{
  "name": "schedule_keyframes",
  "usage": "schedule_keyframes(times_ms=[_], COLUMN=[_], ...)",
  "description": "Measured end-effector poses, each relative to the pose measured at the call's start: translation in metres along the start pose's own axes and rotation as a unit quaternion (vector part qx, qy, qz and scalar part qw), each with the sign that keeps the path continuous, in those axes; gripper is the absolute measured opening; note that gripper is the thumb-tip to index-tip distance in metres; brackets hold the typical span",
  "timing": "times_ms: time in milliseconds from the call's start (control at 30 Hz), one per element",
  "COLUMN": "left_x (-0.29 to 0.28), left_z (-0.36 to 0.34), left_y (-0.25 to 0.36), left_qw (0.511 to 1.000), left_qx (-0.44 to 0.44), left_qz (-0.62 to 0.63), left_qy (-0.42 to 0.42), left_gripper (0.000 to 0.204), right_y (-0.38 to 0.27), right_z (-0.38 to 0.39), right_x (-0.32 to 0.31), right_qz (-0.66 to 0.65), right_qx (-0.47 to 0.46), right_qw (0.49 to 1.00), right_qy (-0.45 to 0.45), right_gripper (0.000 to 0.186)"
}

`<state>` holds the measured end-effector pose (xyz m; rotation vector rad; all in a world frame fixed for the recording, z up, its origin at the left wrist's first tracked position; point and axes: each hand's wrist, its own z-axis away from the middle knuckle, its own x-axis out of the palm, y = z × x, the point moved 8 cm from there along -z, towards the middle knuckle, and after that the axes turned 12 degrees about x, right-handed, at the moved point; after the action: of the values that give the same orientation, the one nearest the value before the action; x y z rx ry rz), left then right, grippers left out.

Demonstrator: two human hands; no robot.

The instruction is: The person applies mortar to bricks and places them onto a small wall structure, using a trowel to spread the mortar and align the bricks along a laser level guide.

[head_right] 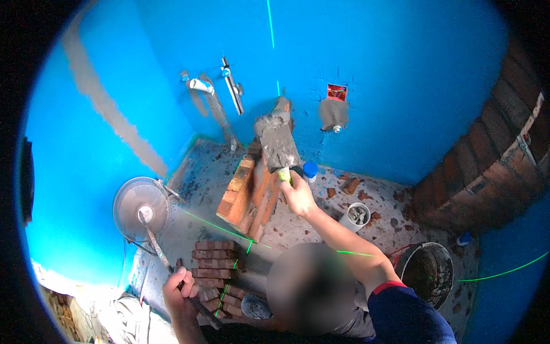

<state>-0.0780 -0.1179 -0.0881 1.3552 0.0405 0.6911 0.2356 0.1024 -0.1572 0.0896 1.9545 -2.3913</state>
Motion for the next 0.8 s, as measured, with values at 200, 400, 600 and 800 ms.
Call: schedule_keyframes(times_ms=[200,400,600,800], left_x=[-0.002,-0.004,-0.004,-0.011], left_z=[-0.006,-0.005,-0.006,-0.002], left_y=[0.011,0.013,0.013,0.013], left_qw=[0.998,0.997,0.996,0.996], left_qx=[0.03,0.024,0.028,0.029], left_qz=[0.045,0.058,0.079,0.071], left_qy=[0.021,0.037,0.018,0.049], left_gripper=[0.015,0.019,0.019,0.019], right_y=[0.019,0.077,0.105,0.121], right_z=[-0.036,-0.057,-0.051,-0.039], right_x=[0.019,0.041,0.058,0.063], right_qz=[0.249,0.254,0.239,0.309], right_qx=[-0.126,-0.123,-0.117,-0.102], right_qw=[0.945,0.941,0.949,0.922], right_qy=[0.169,0.189,0.17,0.209], right_gripper=[0.027,0.033,0.035,0.045])
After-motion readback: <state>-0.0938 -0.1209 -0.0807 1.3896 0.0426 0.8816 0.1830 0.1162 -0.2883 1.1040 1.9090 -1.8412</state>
